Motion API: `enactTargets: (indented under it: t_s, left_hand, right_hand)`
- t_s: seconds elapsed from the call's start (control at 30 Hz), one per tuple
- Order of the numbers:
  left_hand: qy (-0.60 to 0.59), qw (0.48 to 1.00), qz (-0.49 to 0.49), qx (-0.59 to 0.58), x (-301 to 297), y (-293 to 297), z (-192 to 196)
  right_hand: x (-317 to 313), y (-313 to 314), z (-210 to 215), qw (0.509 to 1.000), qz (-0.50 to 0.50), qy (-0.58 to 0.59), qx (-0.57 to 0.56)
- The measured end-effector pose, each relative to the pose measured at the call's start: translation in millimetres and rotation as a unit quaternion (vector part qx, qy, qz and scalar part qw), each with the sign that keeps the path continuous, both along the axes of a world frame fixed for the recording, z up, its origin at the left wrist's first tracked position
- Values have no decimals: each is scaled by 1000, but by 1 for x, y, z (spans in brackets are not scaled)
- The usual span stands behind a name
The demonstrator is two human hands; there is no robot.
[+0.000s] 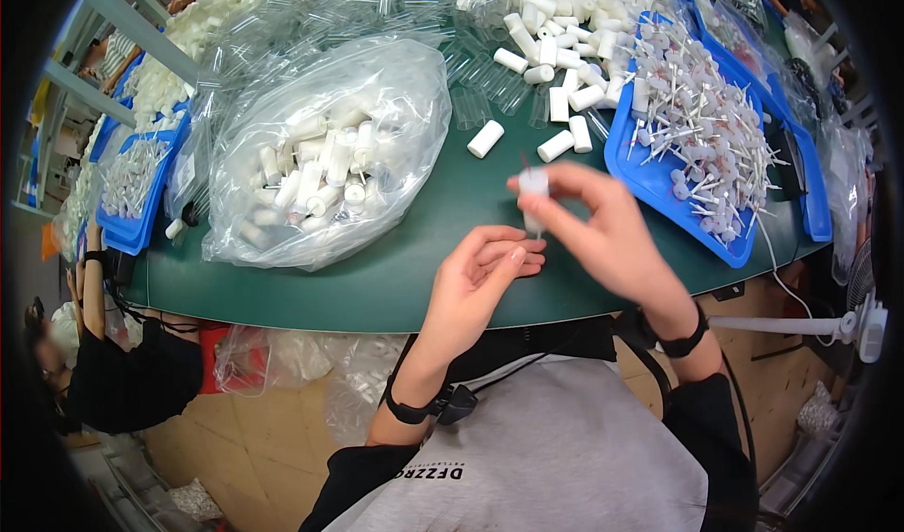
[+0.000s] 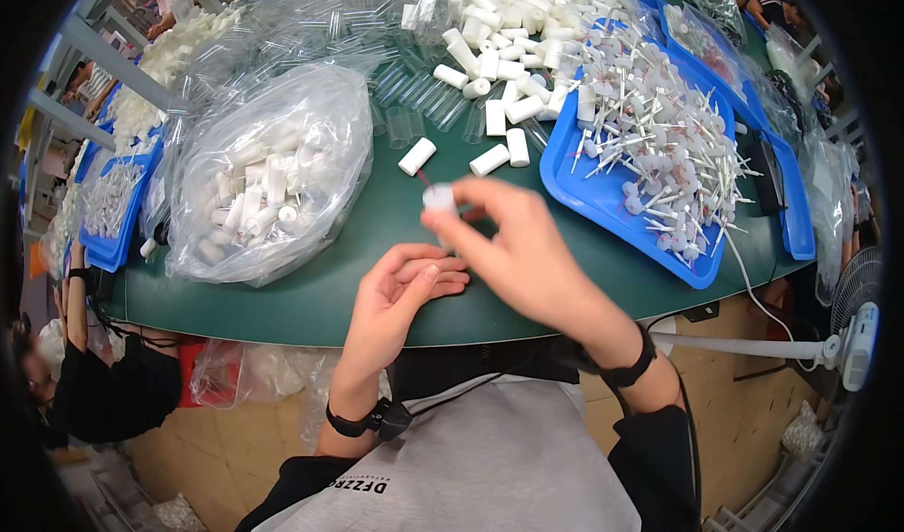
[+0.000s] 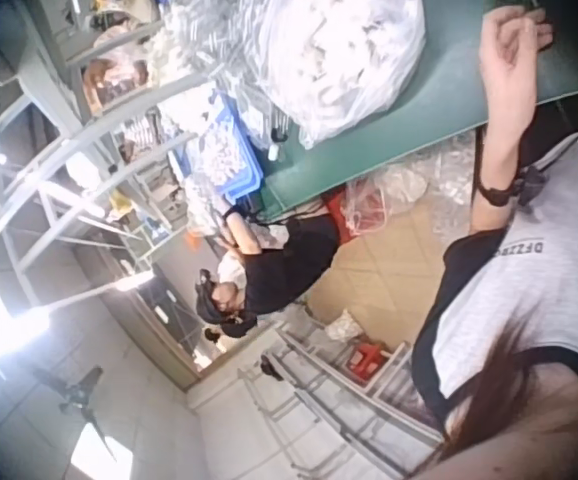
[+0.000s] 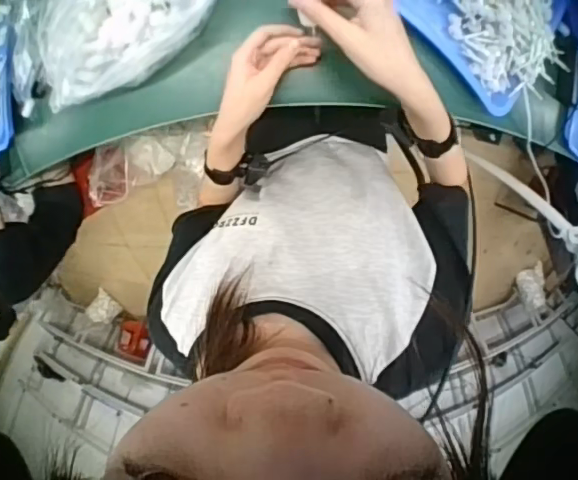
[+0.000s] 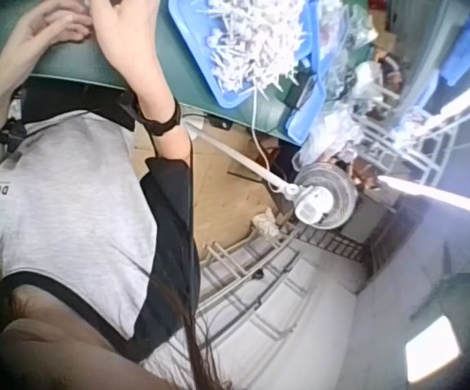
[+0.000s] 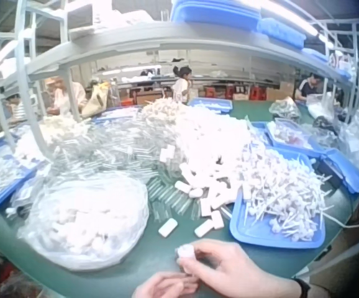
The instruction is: Assemble small plastic components on a factory workbench.
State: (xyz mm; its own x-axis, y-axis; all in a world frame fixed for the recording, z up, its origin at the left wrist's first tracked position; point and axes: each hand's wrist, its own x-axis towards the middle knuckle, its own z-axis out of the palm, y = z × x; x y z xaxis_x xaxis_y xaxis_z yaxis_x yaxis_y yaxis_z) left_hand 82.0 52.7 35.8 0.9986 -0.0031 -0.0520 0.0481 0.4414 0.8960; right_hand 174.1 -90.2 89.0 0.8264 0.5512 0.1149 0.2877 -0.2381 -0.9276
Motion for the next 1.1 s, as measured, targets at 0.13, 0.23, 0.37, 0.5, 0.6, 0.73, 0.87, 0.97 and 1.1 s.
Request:
enactTargets:
  t_s: [0.13,0.23,0.37,0.5,0.6,0.73,0.87,0.97,1.1]
  left_hand:
    - [11,1000,-6,22,-2,5,-4]
    - [17,999,-16,45,-1,5,0]
    - [12,999,-24,39,-2,6,-1]
    - [16,999,-32,35,-3,9,0]
    - [13,999,-37,32,-2,8,-2]
    - [5,999,-32,21,-2,8,-4]
    - [-20,995,3,-94,-4,11,0]
    - [-67,990,29,-124,-8,6,0]
    - [-113,990,15,-83,-14,7,2]
  right_hand:
    - [37,22,30,995,27,-54,-82]
    - [70,39,34,971,57,-145,-179]
    - [104,60,-9,956,83,-225,-170]
    - [103,67,-15,949,102,-246,-171]
    - [104,64,-18,951,112,-233,-167]
    - [88,53,11,964,70,-202,-161]
    - [32,33,41,984,151,-94,-7]
    - [-11,6,44,981,195,6,12]
    - [-39,-10,18,978,137,95,121]
